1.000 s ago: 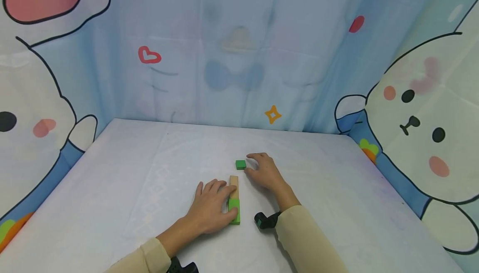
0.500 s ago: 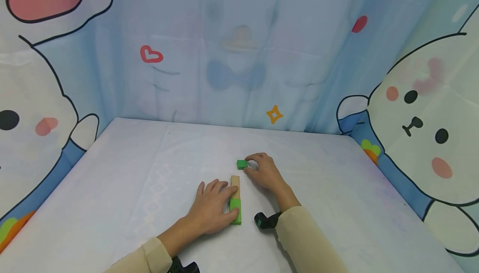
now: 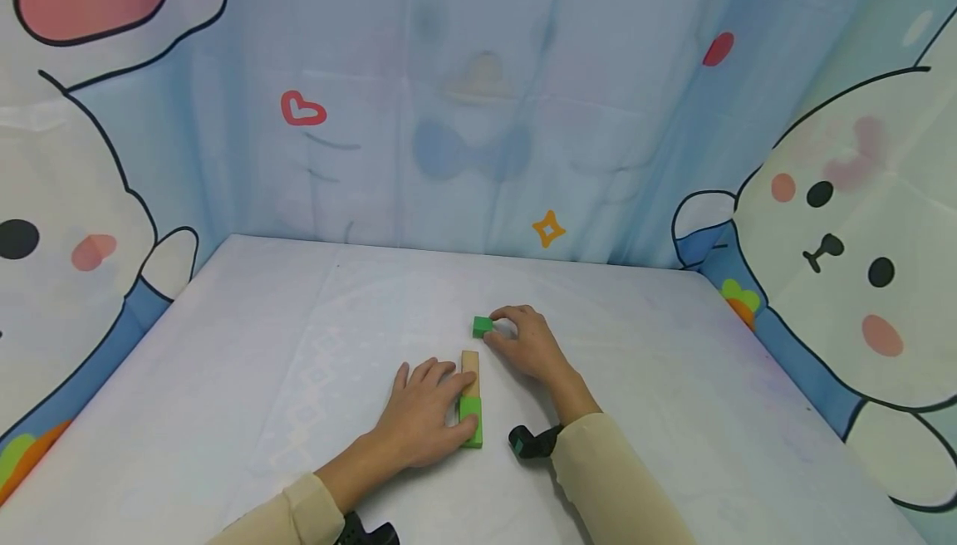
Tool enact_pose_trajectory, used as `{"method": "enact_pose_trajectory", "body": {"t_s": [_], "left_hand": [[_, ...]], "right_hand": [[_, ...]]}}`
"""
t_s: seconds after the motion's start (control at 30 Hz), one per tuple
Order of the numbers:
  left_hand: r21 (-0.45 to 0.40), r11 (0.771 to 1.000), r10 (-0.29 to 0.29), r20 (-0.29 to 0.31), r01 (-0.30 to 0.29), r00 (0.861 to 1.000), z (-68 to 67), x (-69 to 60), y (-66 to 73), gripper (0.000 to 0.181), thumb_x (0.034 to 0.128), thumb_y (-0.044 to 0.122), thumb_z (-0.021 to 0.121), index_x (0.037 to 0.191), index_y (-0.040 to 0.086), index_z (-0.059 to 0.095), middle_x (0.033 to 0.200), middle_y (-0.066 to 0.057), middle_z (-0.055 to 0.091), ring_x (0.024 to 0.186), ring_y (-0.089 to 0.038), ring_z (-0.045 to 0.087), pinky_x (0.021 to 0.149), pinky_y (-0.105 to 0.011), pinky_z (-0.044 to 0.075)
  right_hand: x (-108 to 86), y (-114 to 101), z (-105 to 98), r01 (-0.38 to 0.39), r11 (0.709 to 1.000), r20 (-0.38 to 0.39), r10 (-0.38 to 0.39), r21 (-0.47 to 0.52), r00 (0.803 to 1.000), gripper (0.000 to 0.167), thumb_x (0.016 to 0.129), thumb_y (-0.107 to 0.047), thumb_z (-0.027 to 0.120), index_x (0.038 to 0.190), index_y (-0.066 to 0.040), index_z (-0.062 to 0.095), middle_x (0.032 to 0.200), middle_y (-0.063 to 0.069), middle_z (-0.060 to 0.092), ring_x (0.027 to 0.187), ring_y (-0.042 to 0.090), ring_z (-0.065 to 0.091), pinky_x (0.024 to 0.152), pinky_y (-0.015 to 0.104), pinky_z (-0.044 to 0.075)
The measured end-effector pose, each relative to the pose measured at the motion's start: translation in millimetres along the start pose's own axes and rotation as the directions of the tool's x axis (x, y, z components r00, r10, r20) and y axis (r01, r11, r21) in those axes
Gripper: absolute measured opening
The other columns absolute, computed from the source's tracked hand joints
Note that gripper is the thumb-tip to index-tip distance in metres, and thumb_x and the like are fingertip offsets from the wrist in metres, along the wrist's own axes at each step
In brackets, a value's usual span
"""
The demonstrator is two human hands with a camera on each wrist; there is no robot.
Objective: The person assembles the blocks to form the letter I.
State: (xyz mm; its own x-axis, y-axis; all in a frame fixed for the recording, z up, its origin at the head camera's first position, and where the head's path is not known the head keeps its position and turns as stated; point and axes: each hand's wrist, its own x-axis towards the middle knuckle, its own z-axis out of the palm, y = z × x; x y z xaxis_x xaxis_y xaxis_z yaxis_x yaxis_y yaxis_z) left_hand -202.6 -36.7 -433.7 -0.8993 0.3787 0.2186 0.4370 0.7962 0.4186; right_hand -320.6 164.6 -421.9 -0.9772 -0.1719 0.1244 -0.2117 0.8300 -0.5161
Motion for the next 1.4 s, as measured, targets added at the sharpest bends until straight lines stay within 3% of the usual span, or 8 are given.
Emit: {"method": "enact_pose_trajectory", "body": {"t_s": [0.9, 1.4], "left_hand": [[0.004, 1.0, 0.002, 0.008, -0.002, 1.0, -0.4, 0.1, -0.7, 0.054, 0.0956, 0.046, 0.055, 0.143, 0.022, 0.061, 0.147, -0.012, 0.056, 0.144, -0.041, 0.044, 0.115, -0.074, 0.026], [0.013, 1.0, 0.009, 0.002, -0.009, 1.0, 1.0, 0.6, -1.3, 0.054, 0.0964, 0.048, 0.055, 0.143, 0.022, 0.061, 0.148, -0.011, 0.056, 0.143, -0.039, 0.045, 0.115, -0.074, 0.027]], "right_hand": [[-2.9, -10.5, 7.4, 0.038, 0.998, 0.029, -0.039, 0.041, 0.999, 0.04, 0.096, -0.035, 0.073, 0.13, -0.015, 0.069, 0.147, 0.016, 0.055, 0.141, 0.038, 0.048, 0.117, 0.059, 0.039], [-4.2, -7.5, 9.5, 0.056, 0.998, 0.02, -0.056, -0.012, 0.998, 0.036, 0.095, -0.034, 0.075, 0.126, -0.017, 0.071, 0.146, 0.016, 0.055, 0.14, 0.038, 0.049, 0.116, 0.058, 0.041]]}}
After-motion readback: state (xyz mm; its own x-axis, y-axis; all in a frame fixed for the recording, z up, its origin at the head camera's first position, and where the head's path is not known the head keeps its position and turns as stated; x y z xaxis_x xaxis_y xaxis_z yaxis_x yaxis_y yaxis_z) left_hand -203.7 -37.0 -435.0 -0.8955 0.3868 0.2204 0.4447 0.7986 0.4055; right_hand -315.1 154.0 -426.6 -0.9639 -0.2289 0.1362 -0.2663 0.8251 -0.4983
